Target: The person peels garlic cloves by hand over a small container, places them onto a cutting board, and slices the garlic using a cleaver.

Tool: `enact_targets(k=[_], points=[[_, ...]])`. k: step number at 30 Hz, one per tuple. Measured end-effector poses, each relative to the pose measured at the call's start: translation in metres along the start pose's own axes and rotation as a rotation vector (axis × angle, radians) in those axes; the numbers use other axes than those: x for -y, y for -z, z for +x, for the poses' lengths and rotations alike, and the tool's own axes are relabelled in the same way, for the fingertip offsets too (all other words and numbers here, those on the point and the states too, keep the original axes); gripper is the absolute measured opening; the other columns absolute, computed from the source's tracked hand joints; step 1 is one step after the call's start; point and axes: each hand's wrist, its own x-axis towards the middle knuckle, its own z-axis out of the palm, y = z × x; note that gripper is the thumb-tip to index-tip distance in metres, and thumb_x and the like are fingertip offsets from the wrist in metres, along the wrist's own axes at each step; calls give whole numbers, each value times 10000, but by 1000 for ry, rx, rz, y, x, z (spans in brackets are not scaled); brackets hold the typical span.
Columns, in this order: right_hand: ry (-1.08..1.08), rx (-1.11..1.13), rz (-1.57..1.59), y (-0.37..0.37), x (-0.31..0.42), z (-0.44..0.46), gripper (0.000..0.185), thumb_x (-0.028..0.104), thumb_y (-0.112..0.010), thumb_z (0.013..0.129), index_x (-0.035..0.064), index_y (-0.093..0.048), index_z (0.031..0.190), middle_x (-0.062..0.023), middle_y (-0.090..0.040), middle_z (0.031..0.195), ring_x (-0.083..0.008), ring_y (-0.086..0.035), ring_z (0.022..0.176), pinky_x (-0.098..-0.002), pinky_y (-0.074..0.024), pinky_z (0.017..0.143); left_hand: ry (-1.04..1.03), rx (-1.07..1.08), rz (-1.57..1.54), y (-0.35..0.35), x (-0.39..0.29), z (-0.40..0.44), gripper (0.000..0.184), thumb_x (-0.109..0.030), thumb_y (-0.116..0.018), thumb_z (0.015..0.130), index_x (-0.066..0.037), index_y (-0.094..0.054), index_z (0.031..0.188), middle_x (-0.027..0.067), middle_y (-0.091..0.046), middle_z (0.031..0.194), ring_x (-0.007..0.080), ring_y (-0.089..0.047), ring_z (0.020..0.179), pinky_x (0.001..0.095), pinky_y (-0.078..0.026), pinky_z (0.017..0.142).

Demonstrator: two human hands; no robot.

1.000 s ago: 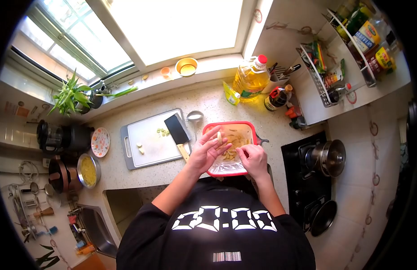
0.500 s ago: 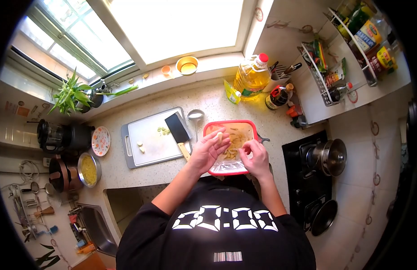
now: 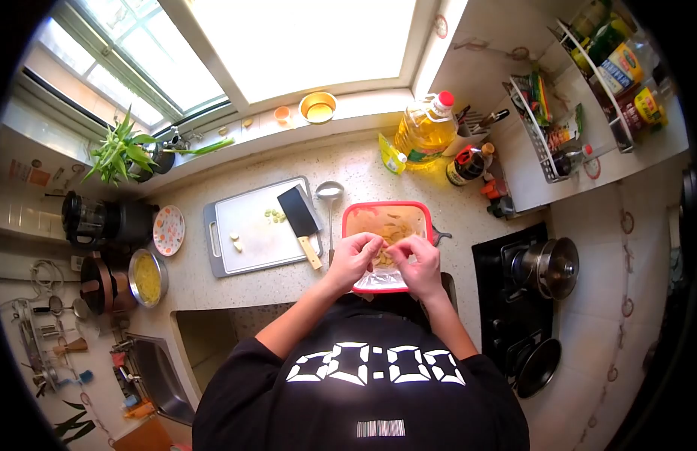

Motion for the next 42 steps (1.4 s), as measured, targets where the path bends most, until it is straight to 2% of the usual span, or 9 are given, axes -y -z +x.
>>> enact_targets(k=[4, 8, 12, 16, 21, 26, 33, 36, 42], points=[[-196, -81, 61, 4, -5, -2, 96, 60, -706, 891, 28, -623, 927, -61, -599, 712, -209, -618, 642, -325, -498, 647, -26, -145, 18, 20, 4, -2, 363, -339, -540, 1073, -27, -726, 1057, -53, -522, 624, 41, -450, 527, 202, -373, 501], [-58, -62, -147, 12, -19, 0, 85, 16, -688, 829, 46, -627, 880, -82, -633, 809, -249, -636, 774, -374, -487, 733, 2, -254, -174, 70, 10, -4, 378, -261, -502, 1082, -25, -621, 1352, -40, -535, 793, 48, -505, 667, 228, -499, 619], [48, 70, -334, 23, -37, -7, 95, 35, -704, 793, 52, -622, 838, -106, -637, 843, -306, -618, 825, -413, -467, 798, 10, -492, -33, 135, 38, -18, 386, -170, -601, 1033, -54, -589, 1401, 47, -693, 1087, 63, -598, 762, 252, -547, 732], [20, 78, -367, 15, -46, -16, 116, 41, -698, 784, 43, -605, 854, -136, -605, 904, -343, -579, 915, -429, -451, 860, -78, -872, 398, 218, 84, -35, 307, -202, -703, 961, -22, -711, 1209, 63, -757, 1031, 126, -686, 846, 290, -551, 764], [-26, -64, -429, 10, -36, -17, 193, 44, -708, 787, 32, -655, 972, -143, -588, 1047, -341, -556, 1043, -429, -447, 939, 142, -1202, 699, 303, 121, -56, 345, -299, -783, 854, -72, -743, 1111, 93, -763, 1017, 234, -726, 846, 370, -566, 776], [-89, -134, -439, 16, -58, -30, 104, 52, -639, 933, 3, -588, 857, -124, -581, 872, -302, -553, 819, -398, -455, 764, 294, -1386, 784, 350, 144, -61, 292, -303, -779, 845, -102, -760, 1056, 86, -758, 1009, 273, -711, 881, 401, -554, 812], [-111, -37, -503, 0, -33, -41, 90, 59, -591, 963, -5, -547, 919, -138, -566, 909, -318, -528, 877, -410, -436, 790, 319, -1440, 569, 385, 171, -54, 297, -285, -777, 851, -101, -765, 1084, 89, -749, 1009, 280, -704, 933, 396, -547, 840], [-94, 10, -547, -8, -20, -42, 69, 34, -620, 925, -2, -569, 954, -145, -576, 966, -333, -538, 952, -424, -437, 865, 183, -1476, 670, 379, 174, -55, 287, -258, -760, 866, -72, -763, 1085, 109, -743, 987, 274, -701, 905, 396, -549, 829], [-145, -171, -625, -2, -33, -48, 293, 60, -665, 903, 12, -652, 1191, -130, -608, 1100, -293, -584, 1023, -402, -470, 899, -72, -1176, 556, 296, 135, -65, 218, -198, -693, 917, -51, -767, 1060, 137, -733, 957, 243, -679, 842, 346, -547, 809]])
